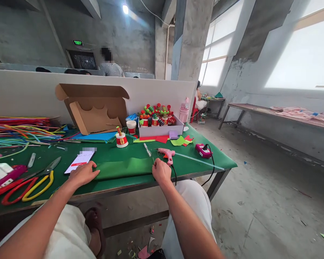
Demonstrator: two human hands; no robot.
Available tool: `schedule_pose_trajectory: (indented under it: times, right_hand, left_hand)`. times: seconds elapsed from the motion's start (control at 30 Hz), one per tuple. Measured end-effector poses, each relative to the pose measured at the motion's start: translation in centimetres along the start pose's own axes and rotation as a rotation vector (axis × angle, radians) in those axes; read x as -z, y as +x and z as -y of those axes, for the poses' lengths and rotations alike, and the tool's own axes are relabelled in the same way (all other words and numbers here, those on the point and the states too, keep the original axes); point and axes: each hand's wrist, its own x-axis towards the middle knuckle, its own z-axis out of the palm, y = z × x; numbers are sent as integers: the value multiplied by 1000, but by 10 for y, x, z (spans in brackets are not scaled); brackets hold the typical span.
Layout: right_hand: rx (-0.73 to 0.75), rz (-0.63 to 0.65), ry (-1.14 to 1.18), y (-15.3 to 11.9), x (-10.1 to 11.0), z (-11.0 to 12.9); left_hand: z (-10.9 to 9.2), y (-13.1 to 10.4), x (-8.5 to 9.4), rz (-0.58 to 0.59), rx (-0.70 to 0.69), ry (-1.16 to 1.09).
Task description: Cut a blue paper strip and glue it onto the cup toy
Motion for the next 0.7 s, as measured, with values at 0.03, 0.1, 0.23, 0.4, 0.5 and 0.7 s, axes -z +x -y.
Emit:
schedule_pose_trajectory:
  times: [0.03,0.1,0.23,0.4,0.5,0.7]
  right_hand:
    - [-2,-1,-9,0,0,0]
    - [-5,-3,-23,-1,-1,1]
    - [-4,-6,-38,-2,-1,3]
    - [4,-5,-40,-2,1,3]
    - [0,-2,-41,-2,2,3]
    - [16,-2,-15,-2,0,1]
  left_hand:
    - [-1,-1,1,-8,-2,0]
    - [-4,-6,5,-44,-17,10]
    - [-26,-12,21,-226,-197,3]
    - [-85,7,36,-34,-437,-80]
    - [-116,26,33,73,-453,-54]
    - [-141,53,33,228,-425,37]
